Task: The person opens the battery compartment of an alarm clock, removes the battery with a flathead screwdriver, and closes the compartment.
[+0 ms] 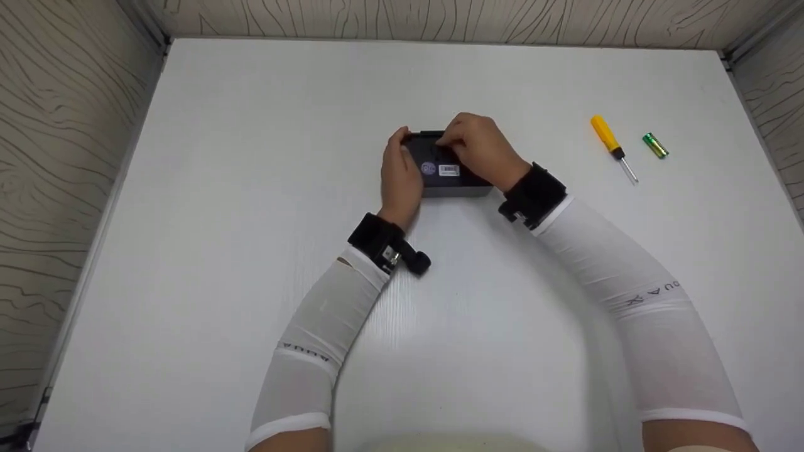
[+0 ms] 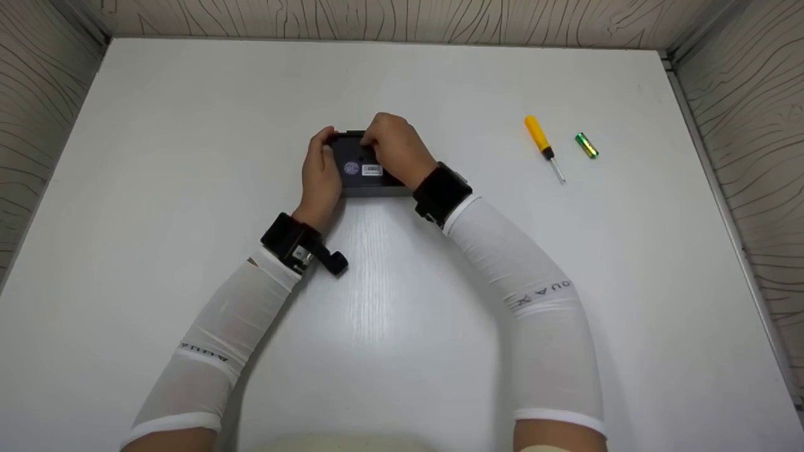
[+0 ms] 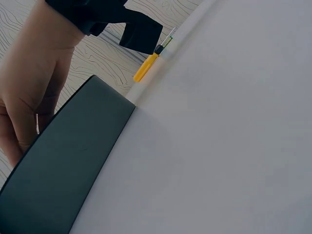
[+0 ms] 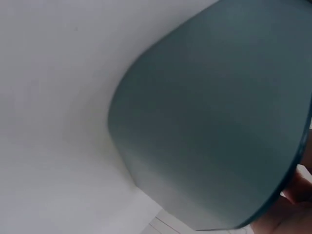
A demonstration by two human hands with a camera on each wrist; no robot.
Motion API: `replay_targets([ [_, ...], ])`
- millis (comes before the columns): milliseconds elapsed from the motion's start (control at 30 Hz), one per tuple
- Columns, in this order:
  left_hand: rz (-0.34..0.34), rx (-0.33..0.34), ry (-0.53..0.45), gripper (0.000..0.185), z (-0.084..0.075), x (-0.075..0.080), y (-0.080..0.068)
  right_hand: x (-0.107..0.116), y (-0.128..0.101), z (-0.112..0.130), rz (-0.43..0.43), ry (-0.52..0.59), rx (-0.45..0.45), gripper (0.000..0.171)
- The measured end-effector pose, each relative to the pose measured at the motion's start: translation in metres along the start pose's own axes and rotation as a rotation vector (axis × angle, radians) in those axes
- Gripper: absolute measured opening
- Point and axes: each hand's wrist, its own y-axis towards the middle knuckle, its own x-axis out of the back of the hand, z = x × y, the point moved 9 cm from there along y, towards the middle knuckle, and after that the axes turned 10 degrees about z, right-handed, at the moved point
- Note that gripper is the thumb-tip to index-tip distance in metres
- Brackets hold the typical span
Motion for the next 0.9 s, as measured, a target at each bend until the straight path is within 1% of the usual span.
replay_targets([
  [333,-0.006,-0.004,0.011,0.042,-0.001,0.001,0.0,-0.008,-0.003,0.002,0.032,-0.088,-0.042,0.023],
  [533,-0.004,-0.019,0.023,0.042,-0.001,-0.001,0.0,-0.011,-0.008,0.007,-0.003,-0.129,-0.037,0.023],
  [767,-0.004,-0.014,0.031,0.041,-0.001,-0.001,0.0,-0.016,-0.015,0.012,-0.022,-0.192,-0.025,0.028],
  [900,-0.011,-0.01,0.018,0.041,0.0,0.001,0.0,-0.018,-0.019,0.016,-0.044,-0.226,0.009,0.03],
])
